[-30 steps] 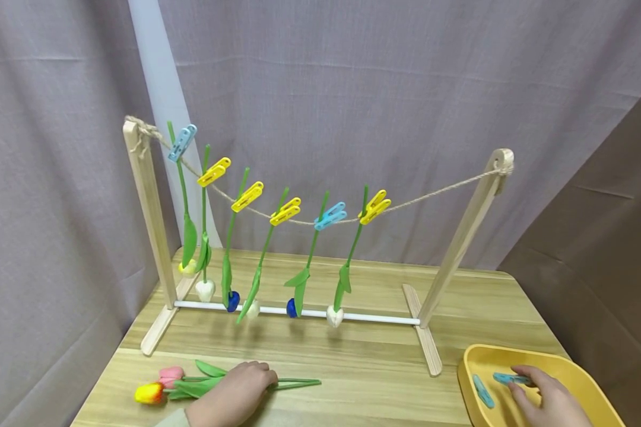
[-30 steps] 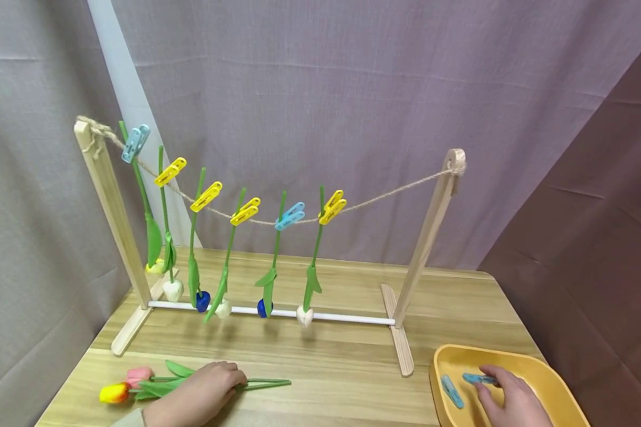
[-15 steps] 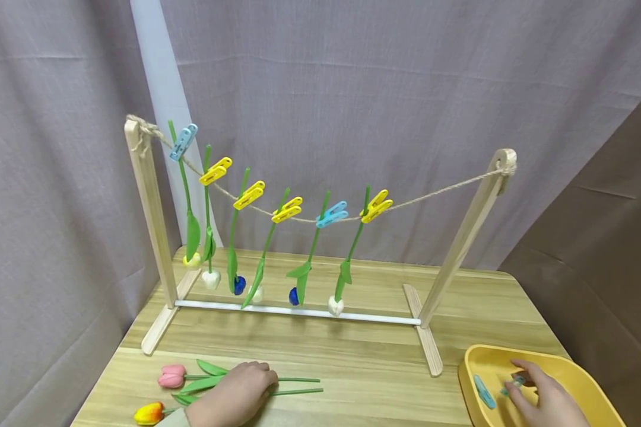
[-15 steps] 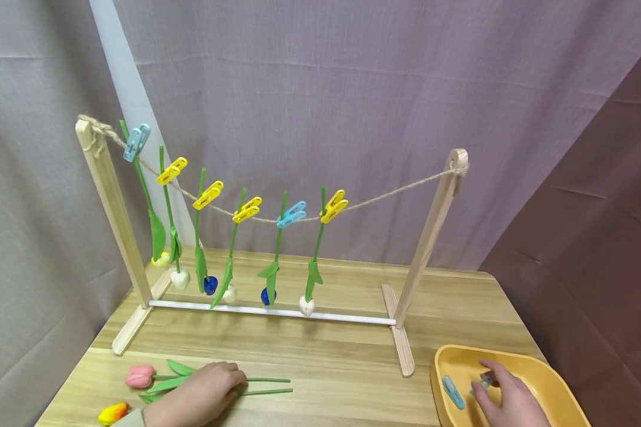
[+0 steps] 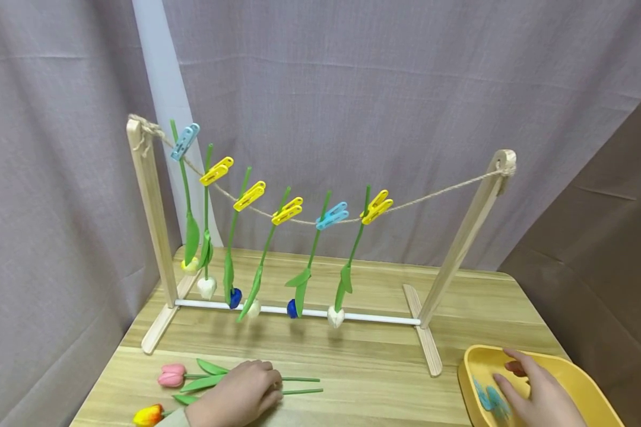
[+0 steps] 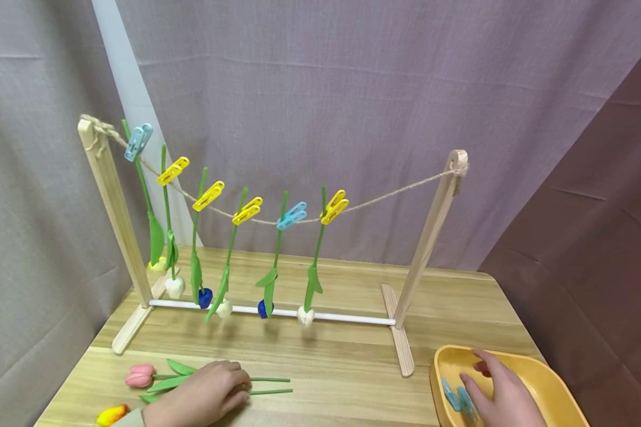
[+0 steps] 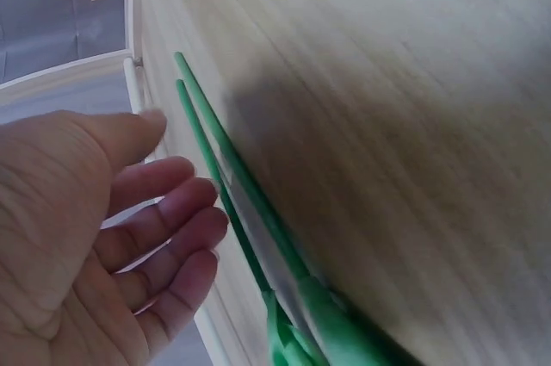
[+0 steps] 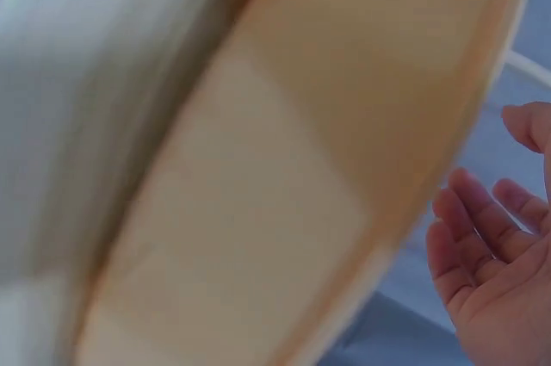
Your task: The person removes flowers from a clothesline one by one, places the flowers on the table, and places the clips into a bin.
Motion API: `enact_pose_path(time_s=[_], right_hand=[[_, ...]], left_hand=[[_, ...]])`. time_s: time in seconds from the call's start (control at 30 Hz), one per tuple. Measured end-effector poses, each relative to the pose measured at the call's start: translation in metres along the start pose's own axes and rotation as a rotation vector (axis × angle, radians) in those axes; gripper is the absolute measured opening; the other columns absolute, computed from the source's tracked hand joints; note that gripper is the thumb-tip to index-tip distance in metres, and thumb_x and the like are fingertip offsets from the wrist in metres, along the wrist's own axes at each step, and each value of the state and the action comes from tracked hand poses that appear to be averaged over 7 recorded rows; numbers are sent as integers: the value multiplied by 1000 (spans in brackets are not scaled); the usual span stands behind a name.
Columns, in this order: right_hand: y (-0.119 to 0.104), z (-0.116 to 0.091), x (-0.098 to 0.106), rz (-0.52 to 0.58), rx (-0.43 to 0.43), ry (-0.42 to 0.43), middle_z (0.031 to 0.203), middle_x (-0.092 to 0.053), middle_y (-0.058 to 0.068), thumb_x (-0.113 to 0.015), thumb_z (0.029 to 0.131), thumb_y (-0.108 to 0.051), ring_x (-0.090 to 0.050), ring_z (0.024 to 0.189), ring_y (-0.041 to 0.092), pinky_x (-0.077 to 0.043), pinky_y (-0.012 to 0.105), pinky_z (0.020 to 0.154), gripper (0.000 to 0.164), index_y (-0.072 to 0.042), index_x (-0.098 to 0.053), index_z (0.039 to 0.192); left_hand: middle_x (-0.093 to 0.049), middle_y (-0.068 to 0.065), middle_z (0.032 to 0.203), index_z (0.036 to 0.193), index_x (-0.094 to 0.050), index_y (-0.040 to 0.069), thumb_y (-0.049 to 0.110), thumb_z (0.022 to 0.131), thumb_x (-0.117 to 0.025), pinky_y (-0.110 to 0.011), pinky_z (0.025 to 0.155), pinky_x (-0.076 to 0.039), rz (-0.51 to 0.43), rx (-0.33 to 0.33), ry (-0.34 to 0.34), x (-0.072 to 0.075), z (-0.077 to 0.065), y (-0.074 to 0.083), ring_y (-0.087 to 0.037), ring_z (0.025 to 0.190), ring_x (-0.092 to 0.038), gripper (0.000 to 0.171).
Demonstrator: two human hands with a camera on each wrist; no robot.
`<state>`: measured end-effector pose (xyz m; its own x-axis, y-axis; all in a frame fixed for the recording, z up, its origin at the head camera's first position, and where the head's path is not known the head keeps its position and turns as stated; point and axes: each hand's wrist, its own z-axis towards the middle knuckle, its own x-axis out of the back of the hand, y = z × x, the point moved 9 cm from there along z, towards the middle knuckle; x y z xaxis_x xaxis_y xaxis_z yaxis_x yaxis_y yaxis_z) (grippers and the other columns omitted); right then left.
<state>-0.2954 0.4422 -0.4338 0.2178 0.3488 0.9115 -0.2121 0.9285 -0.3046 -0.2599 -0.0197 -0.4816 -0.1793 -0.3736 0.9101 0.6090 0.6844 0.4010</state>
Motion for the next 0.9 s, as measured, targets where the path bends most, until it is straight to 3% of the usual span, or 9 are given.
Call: enact_pose_path(time_s=[0.13, 0.27, 0.5, 0.63, 0.77, 0.9], right_hand=[[-22, 11, 6, 25, 54, 9, 97, -67, 11, -79, 81, -24, -63, 88, 33, -51, 44, 66, 51, -1, -57, 120], [-52, 28, 17, 21, 146, 30, 100, -66, 15, -79, 81, -25, -61, 91, 39, -47, 58, 68, 54, 1, -56, 122], [-120, 66, 53, 6, 372, 138, 102, -66, 12, -84, 71, -17, -61, 93, 33, -47, 51, 74, 60, -1, -58, 123], [-158, 84, 70, 7, 476, 162, 104, -65, 10, -83, 71, -17, -59, 96, 30, -44, 47, 82, 58, -1, -59, 122], [-193, 96, 85, -4, 566, 176, 107, -64, 7, -78, 75, -24, -58, 97, 26, -43, 43, 84, 55, -2, -60, 122], [-227, 106, 108, 14, 655, 235, 110, -65, 7, -67, 86, -39, -57, 96, 26, -42, 41, 83, 53, -2, -60, 124]], left_hand=[[-59, 12, 84, 91, -70, 16, 29, 93, -64, -25, 69, -49, -26, -57, 23, 7, 4, 7, -1, 77, -54, 14], [-63, 6, 94, 102, -71, 11, 37, 95, -62, -26, 74, -51, -74, -49, 30, 14, 11, 9, -6, 85, -59, 28], [-63, 2, 112, 119, -65, 12, 47, 95, -57, -32, 87, -52, -102, -1, 107, 43, 34, 20, -12, 101, -60, 43], [-59, 0, 121, 130, -58, 11, 52, 95, -53, -34, 93, -49, -134, 21, 145, 61, 50, 28, -15, 108, -58, 54], [-56, 2, 127, 137, -52, 13, 48, 94, -59, -34, 97, -47, -192, 36, 210, 85, 67, 37, -13, 110, -57, 56], [-52, 1, 135, 142, -47, 14, 43, 93, -63, -37, 100, -44, -306, 47, 302, 110, 82, 43, -15, 117, -53, 59]])
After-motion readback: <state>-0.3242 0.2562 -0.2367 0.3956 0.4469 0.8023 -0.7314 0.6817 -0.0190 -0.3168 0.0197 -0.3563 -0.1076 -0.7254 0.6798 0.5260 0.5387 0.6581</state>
